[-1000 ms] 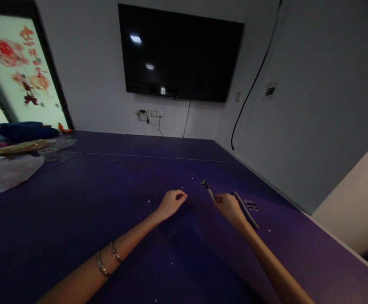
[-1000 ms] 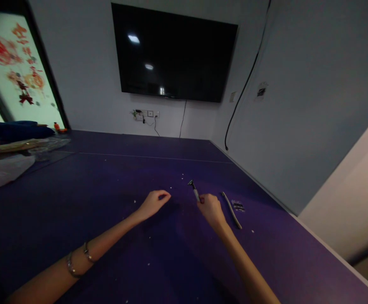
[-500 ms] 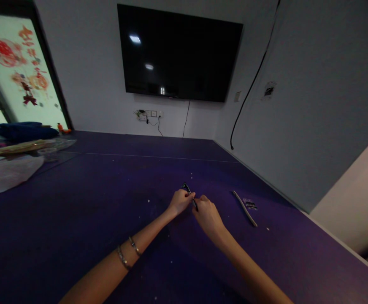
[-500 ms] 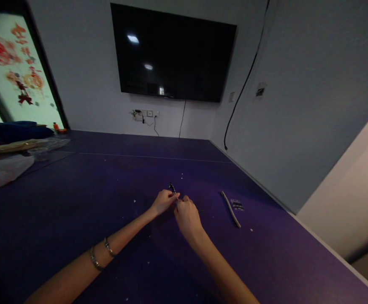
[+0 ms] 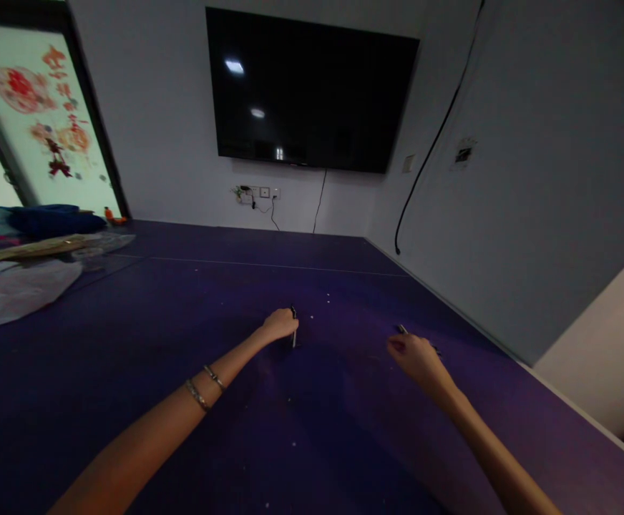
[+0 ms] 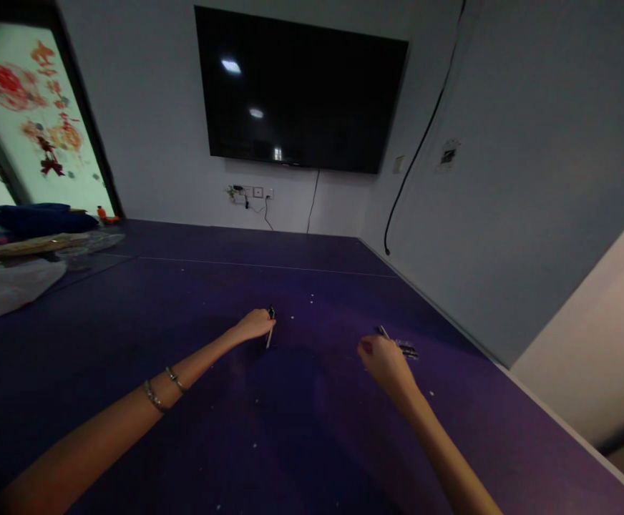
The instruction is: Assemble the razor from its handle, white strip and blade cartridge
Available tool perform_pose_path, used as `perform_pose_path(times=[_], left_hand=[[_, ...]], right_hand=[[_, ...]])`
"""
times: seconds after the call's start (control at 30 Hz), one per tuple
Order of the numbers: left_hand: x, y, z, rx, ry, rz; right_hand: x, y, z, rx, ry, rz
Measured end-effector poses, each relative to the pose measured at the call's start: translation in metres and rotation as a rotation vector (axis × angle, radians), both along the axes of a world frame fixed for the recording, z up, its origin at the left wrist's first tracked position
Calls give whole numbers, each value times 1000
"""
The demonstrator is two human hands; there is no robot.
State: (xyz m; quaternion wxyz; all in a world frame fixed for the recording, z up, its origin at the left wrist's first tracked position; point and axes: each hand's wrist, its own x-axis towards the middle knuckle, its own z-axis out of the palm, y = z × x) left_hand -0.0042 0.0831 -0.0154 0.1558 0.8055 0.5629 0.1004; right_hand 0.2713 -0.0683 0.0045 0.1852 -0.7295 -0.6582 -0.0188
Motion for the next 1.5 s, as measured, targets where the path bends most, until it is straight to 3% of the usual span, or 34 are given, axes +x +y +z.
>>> perform_pose_path(times=[0.17,0.43,0.63,0.97,1.17,1.5], left_hand=[[-9,5,-6,10,80,15],[-3,1,-11,32,170,16],[-7,0,-10,36,210,46],[-14,-14,-19,87,197,52],[-10,-20,-20,140,195,66],[-2,-23,-23,162,200,55]], right_hand=[[51,-8,-12,-104,-37,-248],[83,-7,-30,-227,-54,-366],[93,4,-37,-350,-36,-295],[106,21,-54,-354,-54,-113],[69,22,-45,-271,-91,-150],[-70,54,-34,-127,-75,18]])
